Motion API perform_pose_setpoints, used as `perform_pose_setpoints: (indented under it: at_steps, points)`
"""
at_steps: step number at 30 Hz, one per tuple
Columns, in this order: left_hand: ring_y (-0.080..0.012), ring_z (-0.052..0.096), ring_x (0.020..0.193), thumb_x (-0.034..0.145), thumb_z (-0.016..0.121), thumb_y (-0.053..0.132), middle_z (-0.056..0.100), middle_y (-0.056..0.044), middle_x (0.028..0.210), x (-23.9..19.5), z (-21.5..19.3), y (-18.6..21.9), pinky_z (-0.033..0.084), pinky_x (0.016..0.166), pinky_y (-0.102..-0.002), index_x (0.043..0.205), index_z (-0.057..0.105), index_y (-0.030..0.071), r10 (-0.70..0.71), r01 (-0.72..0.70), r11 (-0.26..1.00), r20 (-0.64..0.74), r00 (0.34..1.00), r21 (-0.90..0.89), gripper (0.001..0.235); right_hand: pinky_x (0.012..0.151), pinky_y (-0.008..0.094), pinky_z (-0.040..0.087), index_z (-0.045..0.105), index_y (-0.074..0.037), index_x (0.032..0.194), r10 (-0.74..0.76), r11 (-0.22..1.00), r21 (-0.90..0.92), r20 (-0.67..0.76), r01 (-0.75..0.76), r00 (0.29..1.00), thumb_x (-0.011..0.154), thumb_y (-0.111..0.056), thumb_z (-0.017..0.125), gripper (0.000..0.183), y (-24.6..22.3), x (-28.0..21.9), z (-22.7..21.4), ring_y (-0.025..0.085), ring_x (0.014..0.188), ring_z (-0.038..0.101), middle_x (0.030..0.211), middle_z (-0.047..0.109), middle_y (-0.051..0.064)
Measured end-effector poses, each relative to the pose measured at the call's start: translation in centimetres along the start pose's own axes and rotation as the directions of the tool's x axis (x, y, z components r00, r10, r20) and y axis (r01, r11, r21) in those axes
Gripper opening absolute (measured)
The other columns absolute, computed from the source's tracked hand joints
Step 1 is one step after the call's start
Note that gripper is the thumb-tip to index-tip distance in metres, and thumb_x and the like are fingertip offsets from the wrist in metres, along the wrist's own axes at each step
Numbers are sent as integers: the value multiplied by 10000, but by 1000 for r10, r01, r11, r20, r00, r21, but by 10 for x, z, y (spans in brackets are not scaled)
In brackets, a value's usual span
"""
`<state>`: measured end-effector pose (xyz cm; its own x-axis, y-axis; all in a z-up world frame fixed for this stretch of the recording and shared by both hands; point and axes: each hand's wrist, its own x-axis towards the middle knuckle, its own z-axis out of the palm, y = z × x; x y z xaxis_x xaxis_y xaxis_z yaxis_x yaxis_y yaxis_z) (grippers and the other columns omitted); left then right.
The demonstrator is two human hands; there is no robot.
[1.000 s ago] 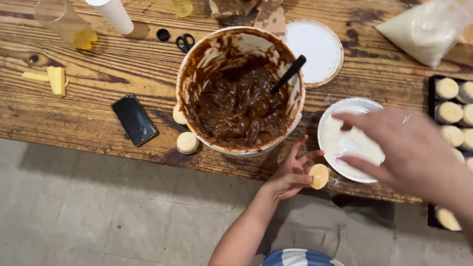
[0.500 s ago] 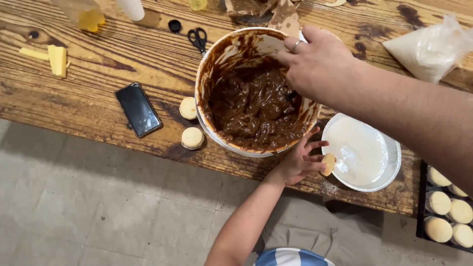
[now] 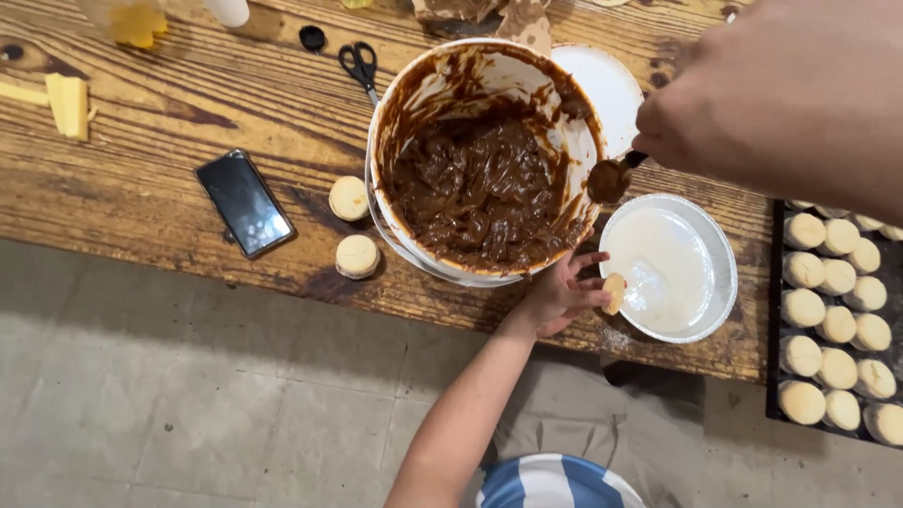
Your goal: The person scoops chocolate filling from a large bucket using a spatula and spreads it onto a macaron shell. They then place another shell on top to form a sandwich, dip the edges into a white powder, and place the finished macaron onto a baking tray. This process is repeated for multiple macarons.
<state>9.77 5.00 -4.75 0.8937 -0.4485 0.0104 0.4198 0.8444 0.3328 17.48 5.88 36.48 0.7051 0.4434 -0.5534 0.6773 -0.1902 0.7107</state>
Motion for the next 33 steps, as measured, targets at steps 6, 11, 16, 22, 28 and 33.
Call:
perform_pose_setpoints:
  at_steps: [6,11,16,22,28,33]
  points:
    - [-310,601,1222,723,869,-18,399,-176,1537,5,-8,-7,627,911,-420,1401,311,67,-39,37,999,-69,997,-35,883,551,263,466,586,-256,741,154,971,151,202,-186,967,1073,-488,306,492,-25,-26,-41,150,620,642,711,722,-67]
    - [-212,576,1142,744,846,5,409,-116,1506,1,-6,-9,635,859,-325,1343,390,107,-30,33,999,-91,995,31,759,543,314,506,505,-178,634,159,897,376,213,-231,964,1091,-561,306,629,-43,-26,-36,159,553,639,545,611,-16]
    - [-224,534,1167,718,846,38,406,-96,1455,-5,9,5,596,872,-321,1522,322,220,-23,28,997,-83,996,67,977,663,359,562,650,-198,789,120,806,519,328,-285,937,1063,-511,338,520,-59,-27,-50,236,677,711,655,709,66]
    - [-232,601,1158,750,830,23,450,-72,1385,-4,5,2,598,916,-322,1496,378,196,7,-5,998,-28,1000,69,889,530,323,360,877,-133,924,79,300,839,453,-454,888,1095,-422,459,535,-84,-25,-61,178,492,415,551,533,69]
    - [-255,503,1191,731,840,57,394,-80,1374,-9,16,11,588,898,-302,1544,280,151,-17,23,996,-62,998,90,992,540,340,330,864,-124,1018,49,53,887,457,-459,888,1076,-353,454,473,-93,-9,-76,181,492,316,787,773,94]
    - [-281,546,1227,698,874,64,386,-122,1495,-4,10,5,623,896,-348,1393,387,86,-30,38,997,-124,992,61,849,602,349,377,859,-38,985,70,-267,879,425,-394,902,1100,-301,488,469,-91,-2,-58,223,640,477,685,543,91]
